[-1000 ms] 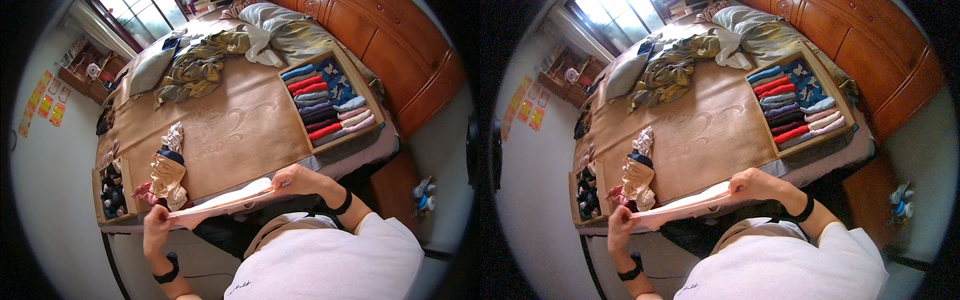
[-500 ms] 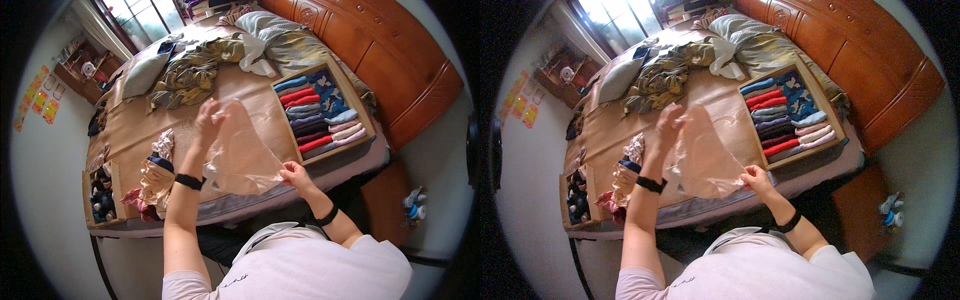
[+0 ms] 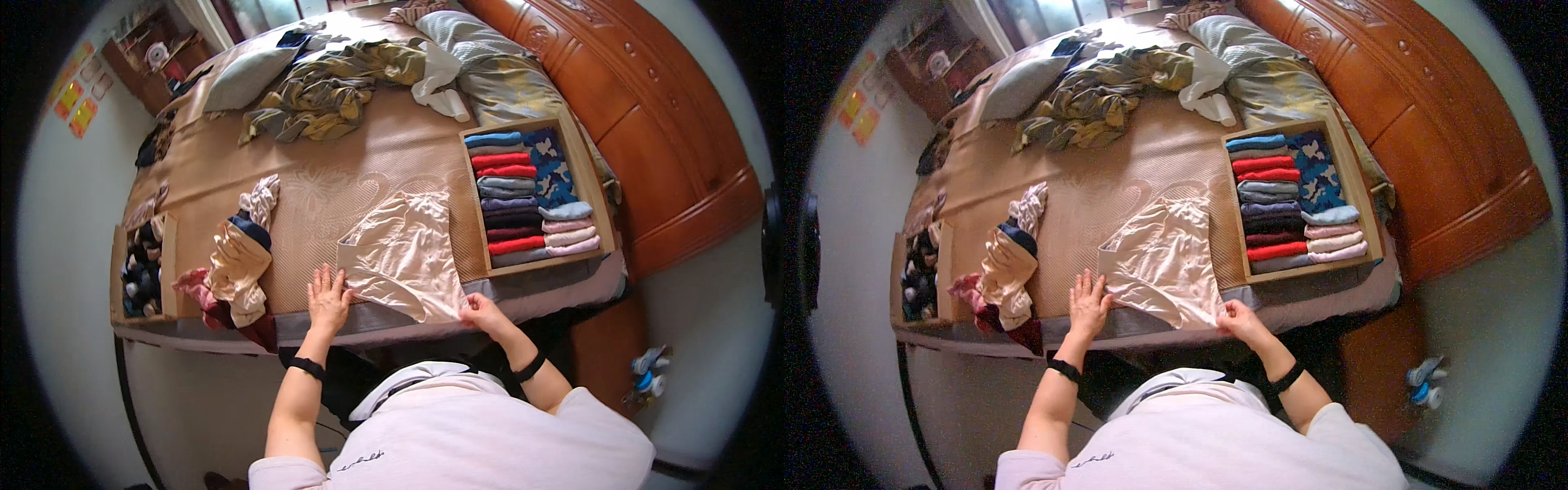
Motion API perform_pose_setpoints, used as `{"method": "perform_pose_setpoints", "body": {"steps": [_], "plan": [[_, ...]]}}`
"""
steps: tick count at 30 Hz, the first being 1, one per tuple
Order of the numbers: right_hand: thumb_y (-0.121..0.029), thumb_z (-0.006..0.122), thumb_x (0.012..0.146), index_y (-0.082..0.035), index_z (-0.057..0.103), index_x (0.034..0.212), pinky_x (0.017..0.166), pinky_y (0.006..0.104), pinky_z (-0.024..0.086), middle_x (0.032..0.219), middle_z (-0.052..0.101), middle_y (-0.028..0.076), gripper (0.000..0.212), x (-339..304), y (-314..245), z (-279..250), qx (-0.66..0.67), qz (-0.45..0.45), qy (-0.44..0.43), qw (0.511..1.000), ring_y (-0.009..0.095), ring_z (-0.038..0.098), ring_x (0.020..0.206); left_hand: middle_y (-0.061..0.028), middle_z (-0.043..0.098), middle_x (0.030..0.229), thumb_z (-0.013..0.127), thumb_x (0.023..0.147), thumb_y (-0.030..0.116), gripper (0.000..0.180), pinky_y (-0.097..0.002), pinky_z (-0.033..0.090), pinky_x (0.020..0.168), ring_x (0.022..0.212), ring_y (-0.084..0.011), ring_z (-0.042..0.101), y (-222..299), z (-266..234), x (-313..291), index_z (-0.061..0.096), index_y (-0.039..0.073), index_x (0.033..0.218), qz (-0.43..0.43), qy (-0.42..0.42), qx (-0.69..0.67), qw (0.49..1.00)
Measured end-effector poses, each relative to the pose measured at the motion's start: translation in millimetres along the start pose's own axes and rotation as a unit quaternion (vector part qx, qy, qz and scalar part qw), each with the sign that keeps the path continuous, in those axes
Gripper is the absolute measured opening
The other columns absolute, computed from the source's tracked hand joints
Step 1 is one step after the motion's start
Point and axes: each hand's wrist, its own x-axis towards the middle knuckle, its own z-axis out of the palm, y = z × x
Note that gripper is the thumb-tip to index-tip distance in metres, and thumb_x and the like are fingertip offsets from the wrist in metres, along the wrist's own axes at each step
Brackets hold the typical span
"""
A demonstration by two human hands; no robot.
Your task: The person folds several pieces of clothing, including a pink item, a grey item, and a beige item, on a bed. Each item is smoothed out, folded into a compact shape, and then placed into a wooden drawer organizer that already contains other folded clothes.
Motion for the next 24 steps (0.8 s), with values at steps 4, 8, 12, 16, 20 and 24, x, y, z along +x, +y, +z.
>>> {"method": "perform_pose_setpoints", "body": {"steps": [4, 8, 12, 16, 20, 24], "plan": [[-0.024, 0.073, 0.085, -0.001, 0.059, 0.108, 0.068, 0.0303, 0.052, 0.087, 0.065, 0.007, 0.035, -26.7, -6.4, -4.7, -0.157, 0.015, 0.002, 0.987, 0.017, 0.064, 0.078, -0.0145, 0.055, 0.134, 0.061, 0.09, 0.031, 0.033, -0.0476, 0.038, 0.104, 0.124, -0.034, 0.05, 9.3, -23.5, -13.5, 0.066, 0.01, 0.114, -0.046, 0.055, -0.081, 0.994], [-0.021, 0.07, 0.083, -0.001, 0.062, 0.112, 0.09, 0.0392, 0.048, 0.112, 0.063, 0.016, 0.036, -28.9, -48.3, 16.1, -0.334, -0.205, 0.177, 0.903, 0.031, 0.061, 0.101, -0.0139, 0.066, 0.109, 0.06, 0.09, 0.021, 0.021, -0.0422, 0.049, 0.089, 0.102, -0.031, 0.062, 19.8, -43.8, 18.8, 0.069, 0.004, 0.097, -0.056, 0.119, -0.194, 0.972], [-0.018, 0.064, 0.088, -0.004, 0.055, 0.129, 0.111, 0.0424, 0.032, 0.141, 0.046, 0.02, 0.044, 22.2, -88.4, 60.4, -0.365, -0.376, 0.189, 0.831, 0.034, 0.04, 0.133, -0.0155, 0.067, 0.104, 0.057, 0.093, 0.016, 0.019, -0.0394, 0.051, 0.088, 0.099, -0.031, 0.064, 66.6, -41.3, 83.0, 0.067, 0.003, 0.103, 0.031, 0.042, -0.36, 0.931], [-0.038, 0.054, 0.094, -0.014, 0.042, 0.144, 0.119, 0.0487, 0.013, 0.156, 0.027, 0.013, 0.057, 95.5, -60.4, 62.2, -0.559, -0.288, 0.19, 0.754, 0.03, 0.02, 0.146, -0.0147, 0.04, 0.149, 0.06, 0.091, 0.033, 0.054, -0.0438, 0.032, 0.112, 0.137, -0.0326, 0.038, 89.3, 16.3, 122.7, 0.046, 0.014, 0.139, 0.158, -0.04, -0.141, 0.976], [-0.04, 0.055, 0.092, -0.017, 0.043, 0.145, 0.119, 0.0474, 0.013, 0.155, 0.031, 0.012, 0.059, 106.3, -44.0, 56.8, -0.566, -0.293, 0.201, 0.744, 0.029, 0.022, 0.145, -0.0139, 0.023, 0.159, 0.067, 0.086, 0.043, 0.073, -0.0474, 0.013, 0.119, 0.148, -0.0305, 0.016, 91.1, -13.6, 125.4, 0.039, 0.015, 0.147, 0.06, -0.067, -0.102, 0.991], [-0.039, 0.055, 0.091, -0.016, 0.045, 0.143, 0.118, 0.0486, 0.015, 0.154, 0.033, 0.013, 0.058, 108.1, -43.0, 60.1, -0.566, -0.302, 0.205, 0.739, 0.032, 0.026, 0.142, -0.0148, 0.044, 0.143, 0.075, 0.077, 0.041, 0.066, -0.0515, 0.024, 0.112, 0.14, -0.0322, 0.03, 120.2, -10.6, 142.8, 0.053, 0.012, 0.133, 0.071, -0.065, -0.164, 0.982]]}}
